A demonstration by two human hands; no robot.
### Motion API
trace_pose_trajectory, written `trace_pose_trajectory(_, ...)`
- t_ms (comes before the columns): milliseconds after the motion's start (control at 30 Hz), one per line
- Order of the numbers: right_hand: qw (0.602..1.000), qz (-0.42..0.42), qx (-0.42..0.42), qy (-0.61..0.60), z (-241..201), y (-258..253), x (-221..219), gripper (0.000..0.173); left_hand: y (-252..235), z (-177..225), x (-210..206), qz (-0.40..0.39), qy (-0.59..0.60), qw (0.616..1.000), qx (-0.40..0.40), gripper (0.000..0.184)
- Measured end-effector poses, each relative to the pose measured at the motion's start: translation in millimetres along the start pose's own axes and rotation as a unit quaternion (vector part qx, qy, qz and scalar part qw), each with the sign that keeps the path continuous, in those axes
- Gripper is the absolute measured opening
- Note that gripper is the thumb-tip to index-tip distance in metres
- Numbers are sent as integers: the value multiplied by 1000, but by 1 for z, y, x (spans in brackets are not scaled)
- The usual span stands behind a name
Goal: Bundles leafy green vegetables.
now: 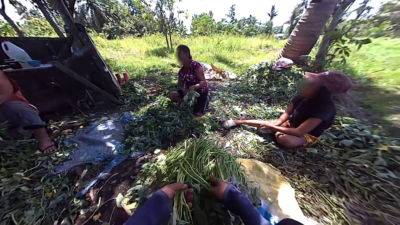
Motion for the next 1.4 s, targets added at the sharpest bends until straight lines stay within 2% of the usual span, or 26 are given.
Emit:
trace_pose_trajectory(133, 996, 27, 7, -87, 4, 6, -8, 40, -17, -10, -18, 12, 31, 999, -11, 24)
trace_pose_trajectory(167, 995, 44, 24, -91, 7, 6, -12, 40, -22, -11, -21, 16, 40, 999, -31, 25)
trace_pose_trajectory(300, 965, 154, 105, -182, 1, 5, -32, 37, -32, -7, -37, 23, 30, 987, -154, 58)
trace_pose_trajectory(367, 952, 175, 146, -204, -8, 4, -35, 40, -31, -2, -45, 20, 30, 977, -210, 66)
trace_pose_trajectory(433, 949, 159, 171, -211, -15, 6, -33, 46, -28, 2, -51, -5, 37, 973, -229, 63)
trace_pose_trajectory(500, 954, 110, 180, -212, -19, 8, -25, 54, -20, 5, -58, -34, 29, 974, -222, 48)
trace_pose_trajectory(567, 961, 71, 165, -209, -24, 11, -16, 51, -9, 8, -59, -70, -7, 976, -204, 39)
trace_pose_trajectory(600, 964, 63, 148, -213, -27, 14, -10, 47, -7, 10, -56, -102, -44, 973, -202, 39)
trace_pose_trajectory(667, 967, 64, 116, -216, -28, 18, -1, 44, -7, 13, -45, -169, -116, 958, -200, 50)
trace_pose_trajectory(733, 966, 70, 109, -226, -27, 18, 8, 45, -8, 22, -38, -204, -147, 947, -200, 53)
trace_pose_trajectory(867, 936, 76, 143, -313, -18, 12, 8, 43, -2, 31, -33, -202, -176, 942, -200, 53)
trace_pose_trajectory(1000, 935, 103, 156, -302, -23, 11, 3, 45, -1, 28, -37, -112, -165, 954, -225, 47)
trace_pose_trajectory(1100, 934, 114, 163, -296, -29, 10, -1, 51, -6, 25, -35, -62, -207, 945, -248, 55)
trace_pose_trajectory(1167, 933, 111, 165, -301, -31, 8, 1, 51, -5, 25, -35, -77, -211, 944, -243, 57)
trace_pose_trajectory(1300, 934, 106, 170, -297, -32, 9, 5, 46, 2, 26, -28, -191, -205, 940, -197, 56)
trace_pose_trajectory(1400, 931, 102, 175, -305, -33, 11, -2, 46, 4, 26, -26, -172, -215, 945, -176, 47)
Point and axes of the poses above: each hand's wrist, its own y-axis away from the middle knuckle, its own x-axis out of the back of the hand, z = x × y, the point moved 2 cm from there along -y, towards the middle knuckle, and after that the axes turned 12 degrees about x, right-handed, at the moved point
